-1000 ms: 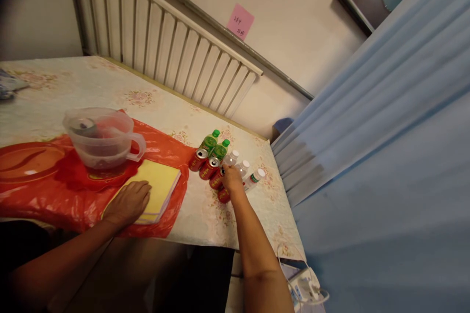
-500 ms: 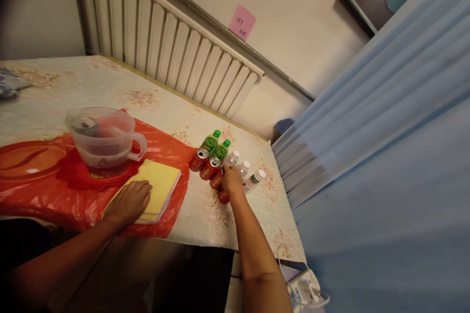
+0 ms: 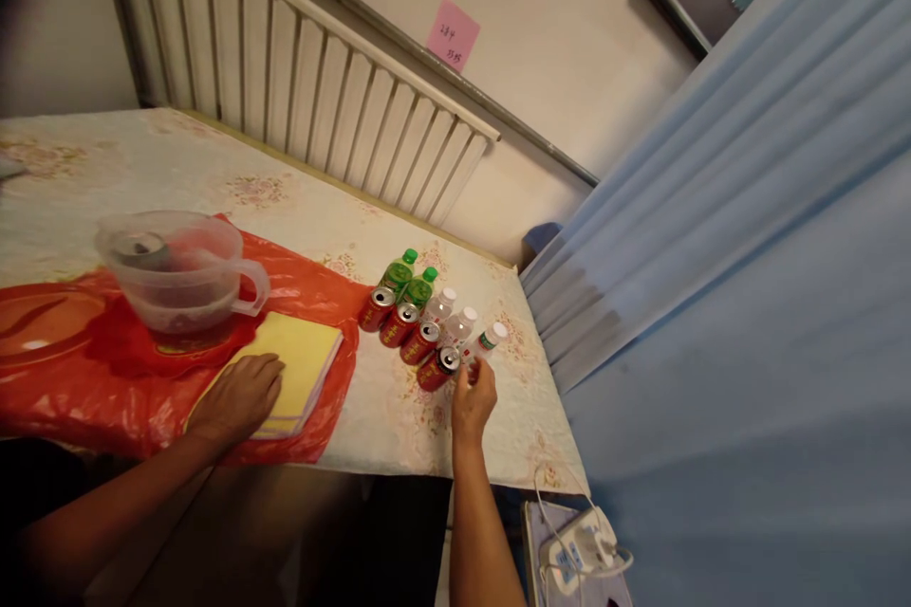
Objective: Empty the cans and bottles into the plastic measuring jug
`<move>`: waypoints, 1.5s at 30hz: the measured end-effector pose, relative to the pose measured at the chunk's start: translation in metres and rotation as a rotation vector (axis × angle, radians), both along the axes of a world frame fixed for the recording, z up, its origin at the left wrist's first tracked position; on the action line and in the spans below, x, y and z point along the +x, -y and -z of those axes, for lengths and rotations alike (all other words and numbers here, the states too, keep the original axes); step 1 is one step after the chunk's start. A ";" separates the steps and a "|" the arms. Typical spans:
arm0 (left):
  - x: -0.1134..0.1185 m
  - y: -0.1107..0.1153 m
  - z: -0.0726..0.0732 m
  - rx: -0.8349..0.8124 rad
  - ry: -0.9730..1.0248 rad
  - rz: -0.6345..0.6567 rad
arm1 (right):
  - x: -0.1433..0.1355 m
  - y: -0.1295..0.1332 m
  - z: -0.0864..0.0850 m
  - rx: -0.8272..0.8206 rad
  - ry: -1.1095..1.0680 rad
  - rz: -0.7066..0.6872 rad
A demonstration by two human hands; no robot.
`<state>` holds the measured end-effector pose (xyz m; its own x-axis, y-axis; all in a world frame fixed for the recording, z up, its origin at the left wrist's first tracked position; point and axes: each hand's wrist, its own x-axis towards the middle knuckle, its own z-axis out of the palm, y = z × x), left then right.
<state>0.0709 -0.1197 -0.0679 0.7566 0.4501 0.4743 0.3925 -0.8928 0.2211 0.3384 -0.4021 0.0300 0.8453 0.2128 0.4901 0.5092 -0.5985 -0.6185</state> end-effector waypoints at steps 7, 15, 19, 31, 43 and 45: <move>0.000 -0.001 0.003 0.052 -0.027 -0.009 | -0.018 0.002 0.072 0.007 -0.203 0.002; 0.000 -0.001 0.000 0.043 -0.027 -0.005 | -0.010 -0.029 0.098 0.035 -0.208 0.036; 0.000 -0.002 0.001 0.017 -0.005 0.008 | -0.005 -0.031 0.102 0.050 -0.190 0.057; 0.000 -0.003 0.003 0.087 -0.047 0.006 | 0.008 -0.031 0.119 0.155 -0.148 0.055; 0.000 -0.003 0.001 0.058 -0.017 0.011 | 0.013 -0.032 0.126 0.196 -0.147 0.055; 0.000 -0.003 0.001 0.064 -0.021 0.012 | 0.012 -0.032 0.126 0.198 -0.147 0.051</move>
